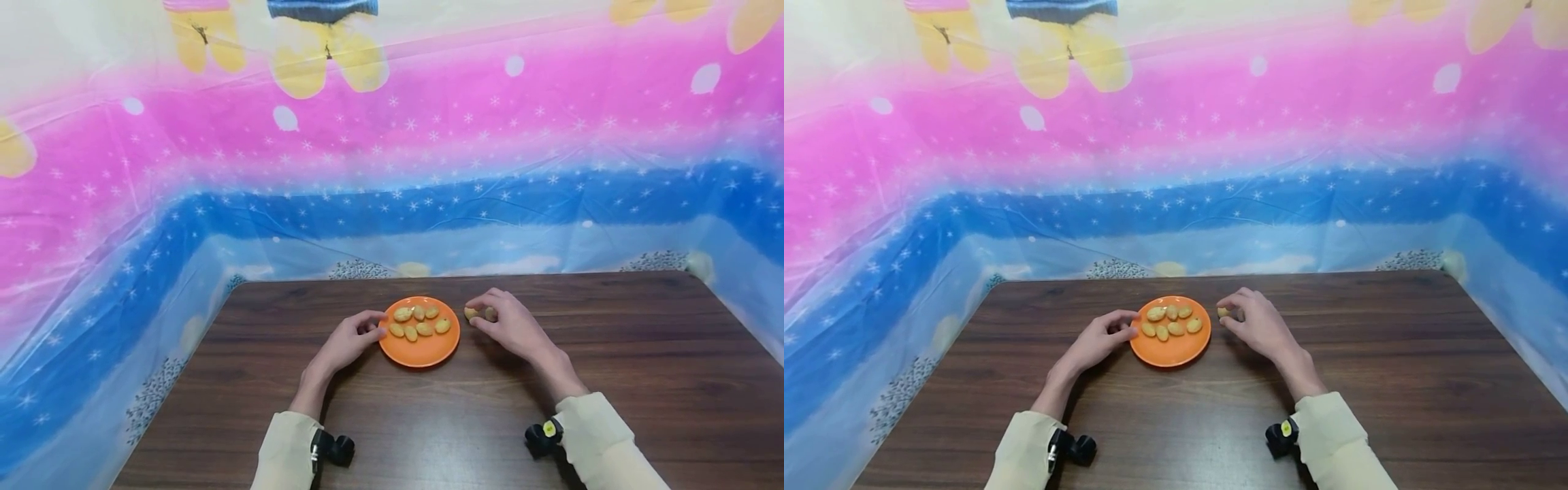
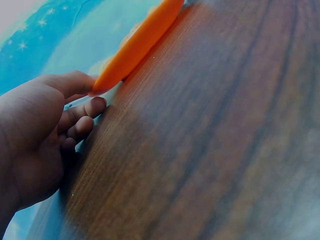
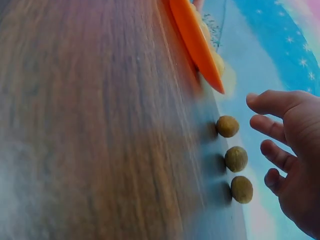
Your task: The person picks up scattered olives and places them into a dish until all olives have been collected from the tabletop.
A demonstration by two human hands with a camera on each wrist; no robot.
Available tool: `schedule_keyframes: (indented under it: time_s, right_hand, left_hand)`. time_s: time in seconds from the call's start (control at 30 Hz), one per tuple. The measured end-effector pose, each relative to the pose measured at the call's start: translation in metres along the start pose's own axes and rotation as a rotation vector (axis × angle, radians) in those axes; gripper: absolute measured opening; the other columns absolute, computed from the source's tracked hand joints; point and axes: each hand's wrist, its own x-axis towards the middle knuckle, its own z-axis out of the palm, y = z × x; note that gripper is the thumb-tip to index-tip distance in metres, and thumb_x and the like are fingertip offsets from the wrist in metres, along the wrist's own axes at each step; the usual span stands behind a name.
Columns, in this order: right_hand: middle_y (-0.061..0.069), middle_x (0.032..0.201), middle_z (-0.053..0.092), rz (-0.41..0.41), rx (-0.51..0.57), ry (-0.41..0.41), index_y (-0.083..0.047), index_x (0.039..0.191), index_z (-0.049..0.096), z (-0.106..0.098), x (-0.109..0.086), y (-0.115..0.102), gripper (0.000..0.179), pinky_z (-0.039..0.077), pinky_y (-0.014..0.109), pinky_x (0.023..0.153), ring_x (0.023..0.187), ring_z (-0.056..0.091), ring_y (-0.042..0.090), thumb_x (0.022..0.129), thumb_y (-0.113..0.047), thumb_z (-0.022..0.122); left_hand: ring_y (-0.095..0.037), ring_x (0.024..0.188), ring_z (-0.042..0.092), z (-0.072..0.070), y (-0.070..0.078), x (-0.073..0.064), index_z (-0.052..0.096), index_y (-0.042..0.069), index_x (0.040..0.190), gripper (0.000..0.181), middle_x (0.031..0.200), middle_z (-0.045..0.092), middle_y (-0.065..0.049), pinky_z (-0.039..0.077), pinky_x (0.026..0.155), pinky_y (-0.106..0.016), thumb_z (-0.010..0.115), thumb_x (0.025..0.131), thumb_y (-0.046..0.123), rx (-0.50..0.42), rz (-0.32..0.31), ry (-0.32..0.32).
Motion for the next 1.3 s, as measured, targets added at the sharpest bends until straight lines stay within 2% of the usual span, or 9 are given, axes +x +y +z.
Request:
schedule_keyframes:
  time_s: [0.17,0.37,0.63,0.97,1.3]
  right_hand:
    - [0.005,0.11,0.063,0.017,0.013,0.02,-0.013,0.12,0.071,-0.003,-0.004,0.007,0.028,0.045,0.034,0.072,0.088,0.055,0.022,0.094,-0.022,0.07]
    - [0.007,0.108,0.061,0.048,0.038,0.025,-0.012,0.122,0.069,-0.005,-0.009,0.013,0.03,0.04,0.031,0.065,0.079,0.048,0.019,0.093,-0.021,0.07]
    - [0.009,0.118,0.059,0.085,0.061,0.041,-0.011,0.126,0.067,-0.008,-0.017,0.026,0.033,0.042,0.033,0.068,0.085,0.051,0.021,0.094,-0.02,0.069]
    - [0.011,0.119,0.056,0.129,0.075,0.055,-0.011,0.127,0.066,-0.011,-0.019,0.034,0.034,0.041,0.032,0.064,0.081,0.049,0.02,0.094,-0.019,0.069]
    - [0.015,0.118,0.055,0.128,0.101,0.059,-0.008,0.128,0.065,-0.015,-0.023,0.046,0.036,0.039,0.033,0.066,0.081,0.048,0.021,0.094,-0.017,0.069]
  left_hand:
    - [-0.018,0.085,0.052,0.0,0.001,0.0,0.063,0.022,0.13,0.033,0.096,0.059,0.0,0.041,0.076,-0.033,0.063,0.098,0.031,-0.005,-0.002,-0.002]
    - [-0.018,0.086,0.052,0.0,0.0,0.0,0.063,0.023,0.13,0.033,0.096,0.059,0.0,0.041,0.077,-0.032,0.063,0.098,0.031,-0.008,-0.011,-0.002]
    - [-0.018,0.086,0.052,0.001,-0.001,0.0,0.063,0.025,0.13,0.033,0.096,0.06,0.0,0.041,0.078,-0.033,0.063,0.098,0.032,-0.006,-0.01,0.005]
    - [-0.018,0.085,0.052,0.001,-0.001,-0.001,0.063,0.024,0.13,0.033,0.095,0.059,0.0,0.04,0.077,-0.033,0.063,0.098,0.032,0.001,-0.009,0.013]
    - [-0.018,0.086,0.052,0.0,0.003,-0.001,0.063,0.025,0.13,0.033,0.096,0.059,0.0,0.041,0.077,-0.033,0.063,0.098,0.032,0.0,-0.027,0.007]
